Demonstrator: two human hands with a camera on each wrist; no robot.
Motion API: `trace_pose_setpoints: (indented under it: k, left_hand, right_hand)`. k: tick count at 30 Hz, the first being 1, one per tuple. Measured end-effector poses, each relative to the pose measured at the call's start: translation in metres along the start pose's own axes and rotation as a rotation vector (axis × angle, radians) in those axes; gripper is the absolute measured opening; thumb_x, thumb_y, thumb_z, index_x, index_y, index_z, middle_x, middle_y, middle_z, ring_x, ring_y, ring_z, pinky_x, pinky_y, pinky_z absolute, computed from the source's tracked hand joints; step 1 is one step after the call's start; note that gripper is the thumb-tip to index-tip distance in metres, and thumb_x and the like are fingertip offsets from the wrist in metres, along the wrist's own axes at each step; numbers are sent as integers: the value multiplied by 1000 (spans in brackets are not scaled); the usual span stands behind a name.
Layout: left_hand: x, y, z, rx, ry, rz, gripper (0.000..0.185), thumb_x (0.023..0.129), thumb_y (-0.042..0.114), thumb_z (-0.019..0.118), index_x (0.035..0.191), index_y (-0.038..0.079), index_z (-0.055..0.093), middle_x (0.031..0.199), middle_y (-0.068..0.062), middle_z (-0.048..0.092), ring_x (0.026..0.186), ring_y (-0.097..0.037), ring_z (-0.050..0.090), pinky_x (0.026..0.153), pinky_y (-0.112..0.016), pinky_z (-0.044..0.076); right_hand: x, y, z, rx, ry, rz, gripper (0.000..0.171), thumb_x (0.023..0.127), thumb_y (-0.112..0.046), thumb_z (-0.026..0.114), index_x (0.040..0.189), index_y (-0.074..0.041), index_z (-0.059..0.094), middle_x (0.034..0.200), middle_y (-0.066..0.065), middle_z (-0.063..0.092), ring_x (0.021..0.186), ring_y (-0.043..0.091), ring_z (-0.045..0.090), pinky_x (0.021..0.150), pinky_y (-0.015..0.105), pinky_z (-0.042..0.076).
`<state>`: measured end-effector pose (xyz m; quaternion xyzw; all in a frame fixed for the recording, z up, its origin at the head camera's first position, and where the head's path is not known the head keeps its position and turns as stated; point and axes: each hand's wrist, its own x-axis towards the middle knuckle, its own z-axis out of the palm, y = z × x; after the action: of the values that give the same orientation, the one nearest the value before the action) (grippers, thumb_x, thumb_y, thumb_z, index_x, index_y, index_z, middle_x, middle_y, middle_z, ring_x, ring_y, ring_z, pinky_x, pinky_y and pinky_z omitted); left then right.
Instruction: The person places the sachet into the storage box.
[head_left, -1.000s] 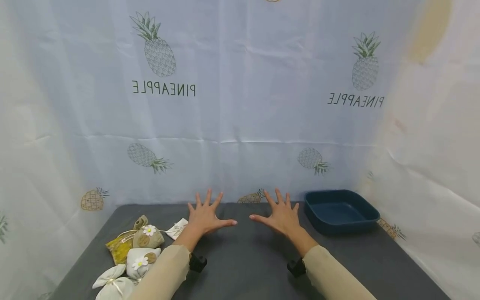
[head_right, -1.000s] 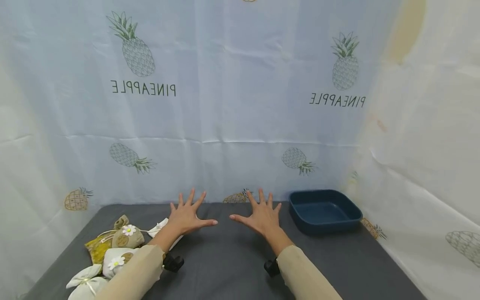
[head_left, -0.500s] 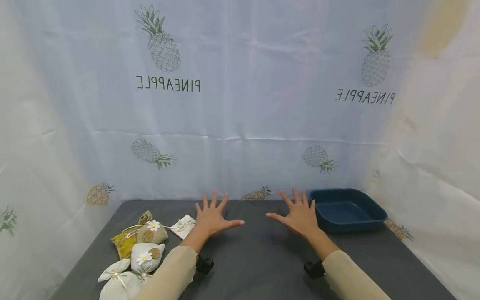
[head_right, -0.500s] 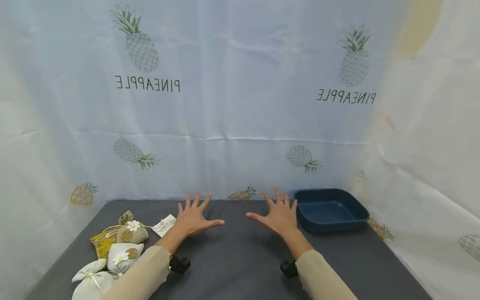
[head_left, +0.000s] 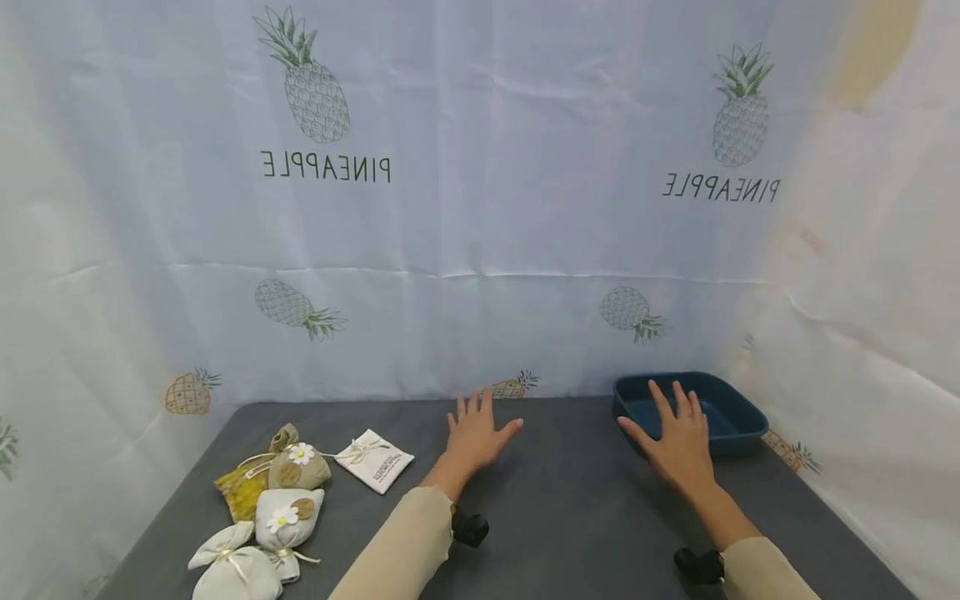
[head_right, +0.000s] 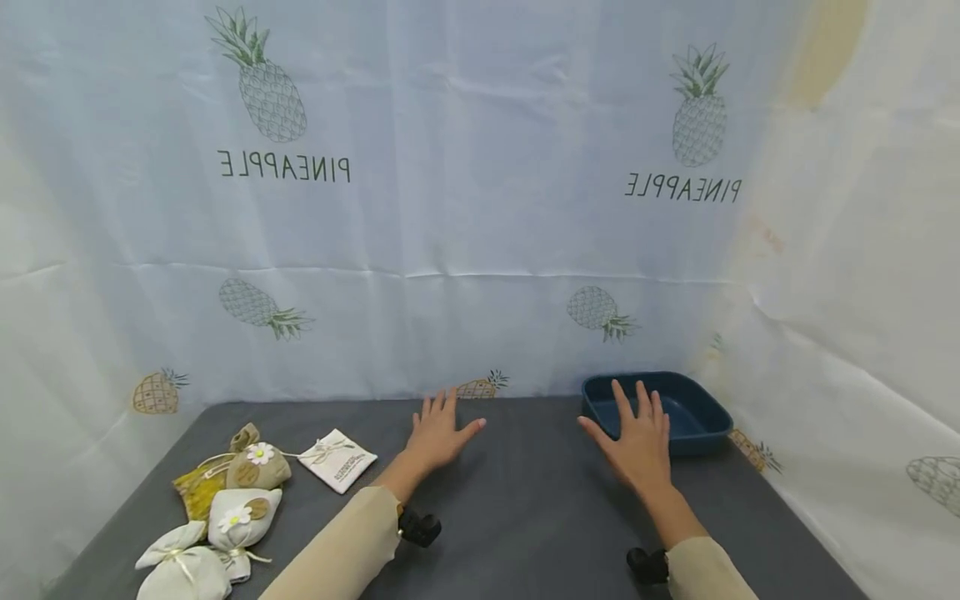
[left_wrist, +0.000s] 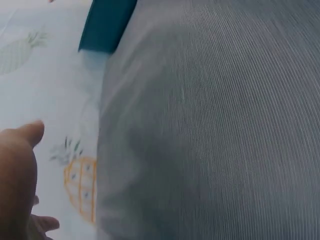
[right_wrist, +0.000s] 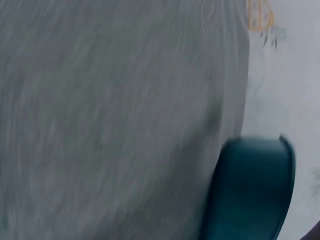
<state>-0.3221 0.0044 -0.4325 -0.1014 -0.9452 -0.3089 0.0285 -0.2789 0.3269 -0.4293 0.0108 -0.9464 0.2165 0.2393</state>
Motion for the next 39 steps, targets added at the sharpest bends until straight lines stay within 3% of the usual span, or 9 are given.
trace_pose_setpoints:
  k: [2, 7, 11, 14, 19, 24, 29, 34, 39]
  left_hand:
    - [3, 11, 6, -70, 14, -1, 84, 99, 52, 58, 161, 6, 24, 164, -25, 28, 153, -51, 18, 119, -71, 20]
    - [8, 32, 24, -131, 27, -10, 78, 101, 43, 60, 159, 2, 28, 162, -24, 32, 152, -46, 26, 119, -66, 26]
    - [13, 48, 40, -224, 4, -1, 79, 100, 42, 61, 159, 1, 27, 164, -26, 25, 152, -45, 26, 119, -65, 27]
    - [16, 55, 51, -285, -1, -8, 83, 99, 45, 62, 160, 2, 25, 166, -26, 20, 152, -46, 26, 118, -65, 28]
    - [23, 66, 64, -305, -33, 8, 85, 98, 47, 62, 161, 5, 23, 165, -25, 24, 152, -44, 28, 118, -64, 29]
    - [29, 81, 77, -304, -99, 38, 88, 97, 56, 58, 162, 8, 22, 166, -22, 26, 153, -40, 29, 120, -61, 28]
    - [23, 98, 90, -459, -145, 34, 93, 96, 60, 58, 163, 10, 17, 168, -18, 23, 153, -39, 29, 119, -61, 30]
    - [16, 108, 102, -597, -168, 36, 96, 96, 61, 57, 164, 13, 10, 169, -16, 20, 155, -38, 27, 119, -62, 29]
    - [14, 106, 105, -586, -172, 49, 94, 98, 57, 55, 165, 16, 3, 170, -13, 18, 155, -38, 26, 119, -63, 29]
  right_hand:
    - [-2, 11, -5, 12, 24, 42, 92, 93, -58, 62, 163, -15, 22, 165, 33, 12, 150, 60, 6, 114, 79, 7]
    - [-4, 39, -14, 40, 72, 135, 90, 96, -55, 60, 163, -10, 19, 162, 38, 12, 149, 62, 4, 114, 79, 4]
    - [-8, 65, -24, 47, 116, 286, 91, 98, -55, 57, 163, -6, 15, 163, 38, 7, 150, 60, 3, 114, 78, 8]
    - [-10, 83, -30, 83, 136, 386, 100, 95, -54, 61, 163, -6, 6, 165, 34, 2, 151, 58, 2, 113, 80, 9]
    - [-12, 102, -35, 150, 91, 442, 116, 89, -52, 69, 162, -10, -11, 166, 30, -11, 151, 60, -2, 111, 82, 7]
    - [-14, 100, -34, 253, 48, 467, 116, 92, -48, 67, 160, -10, -19, 167, 24, -21, 154, 51, -10, 115, 77, 11]
    - [-21, 86, -23, 321, 76, 470, 117, 92, -43, 70, 160, -7, -18, 167, 24, -19, 155, 49, -13, 116, 75, 11]
    - [-26, 69, -14, 351, 103, 515, 120, 89, -42, 74, 162, -10, -15, 168, 26, -14, 155, 50, -6, 115, 75, 17]
    - [-29, 51, -14, 460, 121, 570, 120, 88, -39, 78, 163, -15, -12, 168, 26, -3, 152, 53, 12, 111, 71, 28]
